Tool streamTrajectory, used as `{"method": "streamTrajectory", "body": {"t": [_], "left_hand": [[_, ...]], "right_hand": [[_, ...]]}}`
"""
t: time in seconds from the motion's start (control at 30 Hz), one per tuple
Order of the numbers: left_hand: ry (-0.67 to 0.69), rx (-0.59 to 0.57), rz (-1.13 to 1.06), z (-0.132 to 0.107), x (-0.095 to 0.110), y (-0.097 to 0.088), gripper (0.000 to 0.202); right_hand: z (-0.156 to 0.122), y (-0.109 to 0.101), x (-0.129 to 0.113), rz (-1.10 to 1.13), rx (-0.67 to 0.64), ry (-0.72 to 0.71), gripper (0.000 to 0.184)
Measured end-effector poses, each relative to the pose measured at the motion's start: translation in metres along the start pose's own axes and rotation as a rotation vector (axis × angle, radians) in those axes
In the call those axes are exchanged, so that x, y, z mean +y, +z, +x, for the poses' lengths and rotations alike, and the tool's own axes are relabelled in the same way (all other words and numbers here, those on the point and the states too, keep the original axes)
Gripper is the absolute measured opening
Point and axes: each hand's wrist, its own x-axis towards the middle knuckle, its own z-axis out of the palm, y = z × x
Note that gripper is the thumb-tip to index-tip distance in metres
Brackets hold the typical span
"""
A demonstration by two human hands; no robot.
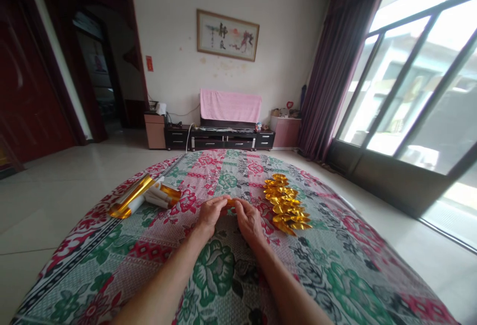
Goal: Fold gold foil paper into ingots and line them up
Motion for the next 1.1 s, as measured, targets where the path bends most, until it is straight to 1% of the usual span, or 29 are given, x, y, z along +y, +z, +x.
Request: {"method": "streamTrajectory", "body": {"t": [0.27,0.43,0.6,0.67,0.87,0.93,1.1], "left_hand": [[-0.027,0.002,0.047,-0.003,0.004,0.0,0.023],[-0.045,-0.001,0.03,-0.002,0.003,0.0,0.024],[-0.074,-0.011,-0.021,-0.002,0.005,0.0,0.034],[-0.079,-0.025,-0.042,-0.003,0.007,0.001,0.032],[-0.065,-0.078,-0.089,-0.005,0.007,0.001,0.02],[-0.064,-0.092,-0.092,-0.005,0.007,0.002,0.02],[-0.062,-0.093,-0.083,-0.005,0.006,0.001,0.023]], "right_hand": [[0.001,0.0,-0.001,-0.004,-0.004,0.011,0.038],[0.001,0.001,0.0,-0.022,0.01,0.014,0.038],[0.002,-0.002,-0.002,0.024,0.02,0.016,0.042],[0.002,-0.003,-0.004,0.037,0.029,0.022,0.044],[0.003,-0.006,-0.01,0.096,0.054,0.061,0.048],[0.003,-0.005,-0.008,0.101,0.052,0.069,0.048],[0.003,-0.003,-0.001,0.09,0.028,0.03,0.044]]}}
